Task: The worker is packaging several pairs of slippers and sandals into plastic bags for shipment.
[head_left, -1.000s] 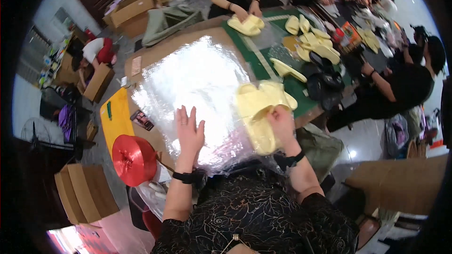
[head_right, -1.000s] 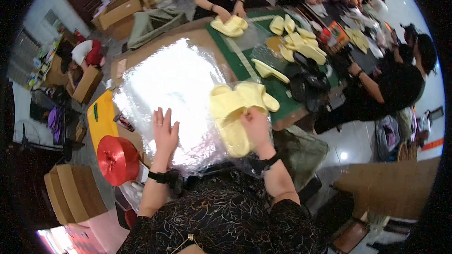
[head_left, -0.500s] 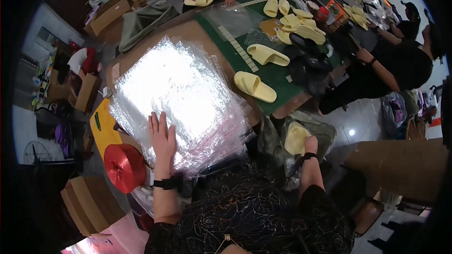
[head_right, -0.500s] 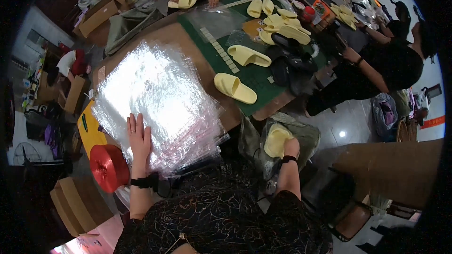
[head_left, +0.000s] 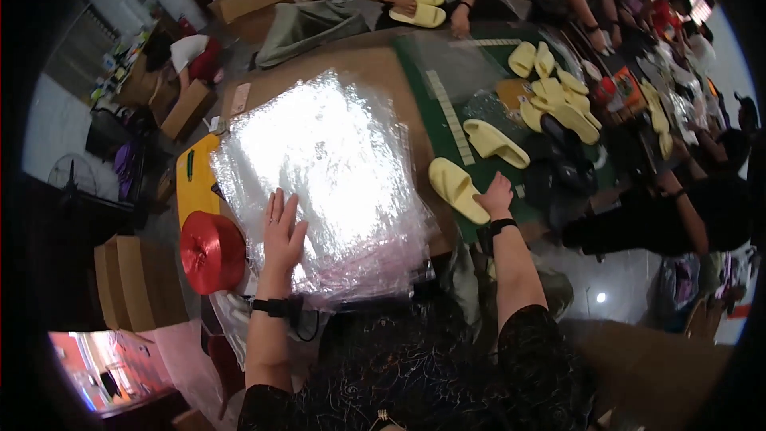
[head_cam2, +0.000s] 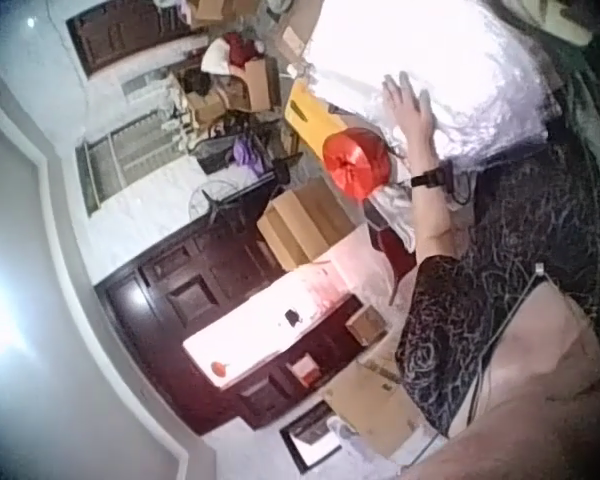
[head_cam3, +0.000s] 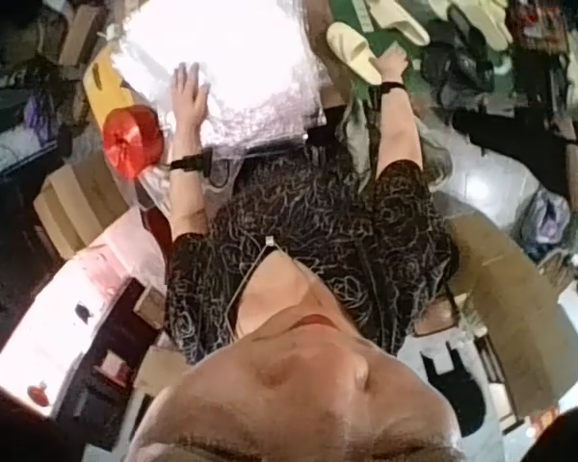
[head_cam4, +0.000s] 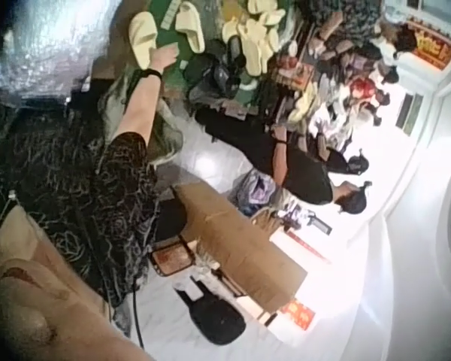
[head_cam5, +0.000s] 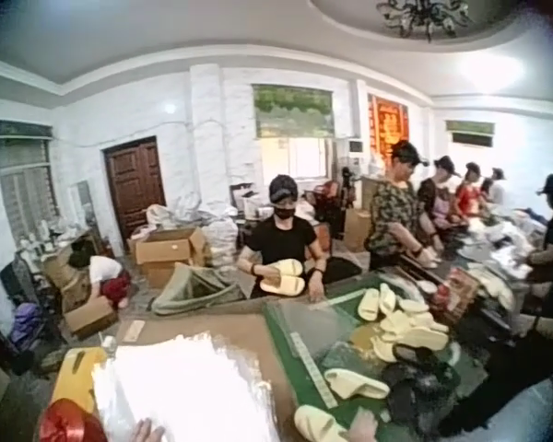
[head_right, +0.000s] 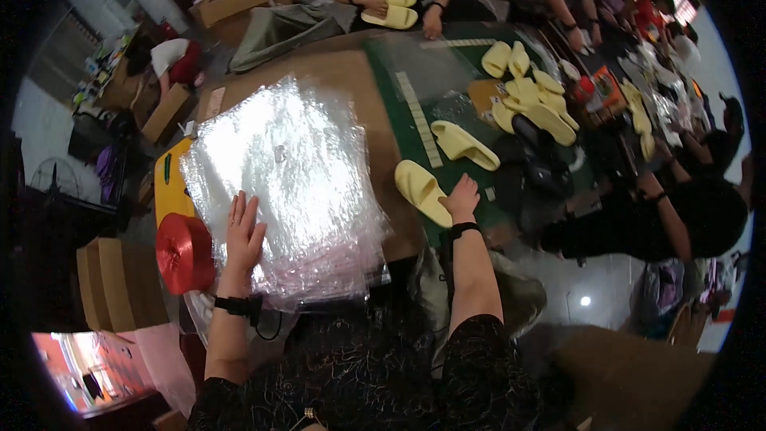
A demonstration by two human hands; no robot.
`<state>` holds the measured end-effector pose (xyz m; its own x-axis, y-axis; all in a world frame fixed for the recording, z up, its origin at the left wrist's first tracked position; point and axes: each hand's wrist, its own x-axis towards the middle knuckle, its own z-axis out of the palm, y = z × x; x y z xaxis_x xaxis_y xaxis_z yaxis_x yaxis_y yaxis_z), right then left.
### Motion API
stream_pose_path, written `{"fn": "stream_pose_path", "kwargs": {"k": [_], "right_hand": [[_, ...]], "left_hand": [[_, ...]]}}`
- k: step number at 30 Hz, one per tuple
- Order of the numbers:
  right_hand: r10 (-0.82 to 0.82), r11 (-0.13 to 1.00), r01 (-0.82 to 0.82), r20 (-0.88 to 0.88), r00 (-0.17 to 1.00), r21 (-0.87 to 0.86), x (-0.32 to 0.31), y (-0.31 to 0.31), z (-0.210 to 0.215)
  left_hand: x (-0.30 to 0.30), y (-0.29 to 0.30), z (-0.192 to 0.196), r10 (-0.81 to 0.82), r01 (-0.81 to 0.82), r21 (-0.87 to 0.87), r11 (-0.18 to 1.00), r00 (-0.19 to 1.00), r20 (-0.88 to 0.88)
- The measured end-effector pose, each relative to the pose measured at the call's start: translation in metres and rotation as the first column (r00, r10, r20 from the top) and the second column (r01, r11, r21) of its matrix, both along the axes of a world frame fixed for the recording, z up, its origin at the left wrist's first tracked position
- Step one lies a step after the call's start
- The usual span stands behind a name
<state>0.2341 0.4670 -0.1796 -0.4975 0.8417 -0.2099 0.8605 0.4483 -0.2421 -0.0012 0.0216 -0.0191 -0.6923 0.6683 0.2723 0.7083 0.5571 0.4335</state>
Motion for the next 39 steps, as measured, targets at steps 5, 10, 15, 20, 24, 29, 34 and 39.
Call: {"fn": "stream_pose_path", "kwargs": {"k": [5, 10, 15, 20, 24, 29, 34, 39], "right_hand": [[0.019, 0.999, -0.016, 0.108, 0.994, -0.027, -0.039, 0.018, -0.022], [0.063, 0.998, -0.054, -0.373, 0.926, 0.034, -0.049, 0.084, -0.074], [0.163, 0.979, -0.201, -0.489, 0.857, -0.025, -0.097, 0.066, -0.066], [0.073, 0.988, -0.134, -0.547, 0.834, -0.072, -0.121, 0.059, -0.067], [-0.296, 0.927, -0.005, -0.741, 0.602, -0.375, -0.101, 0.109, -0.105], [-0.476, 0.825, -0.076, -0.761, 0.440, -0.560, -0.110, 0.055, -0.048], [-0.649, 0.620, -0.187, -0.632, 0.425, -0.762, -0.089, 0.029, -0.030], [-0.446, 0.661, -0.255, -0.643, 0.623, -0.705, -0.092, 0.009, -0.046]], "left_hand": [[0.006, -0.002, 0.008, 0.025, -0.025, -0.002, 1.000, 0.999, 0.022], [0.005, 0.018, 0.015, 0.002, 0.000, -0.035, 0.999, 0.999, 0.048], [0.007, 0.004, 0.016, 0.045, -0.043, -0.056, 0.998, 0.999, 0.024], [0.011, -0.004, 0.019, 0.080, -0.079, -0.083, 0.993, 0.997, 0.014], [0.001, 0.019, 0.012, 0.003, -0.002, -0.029, 1.000, 0.999, 0.040], [0.007, 0.003, 0.015, 0.043, -0.042, -0.037, 0.998, 0.998, 0.036], [0.007, 0.004, 0.012, 0.042, -0.041, -0.008, 0.999, 0.998, 0.037], [0.007, -0.002, 0.013, 0.054, -0.054, -0.011, 0.998, 0.998, 0.034]]}}
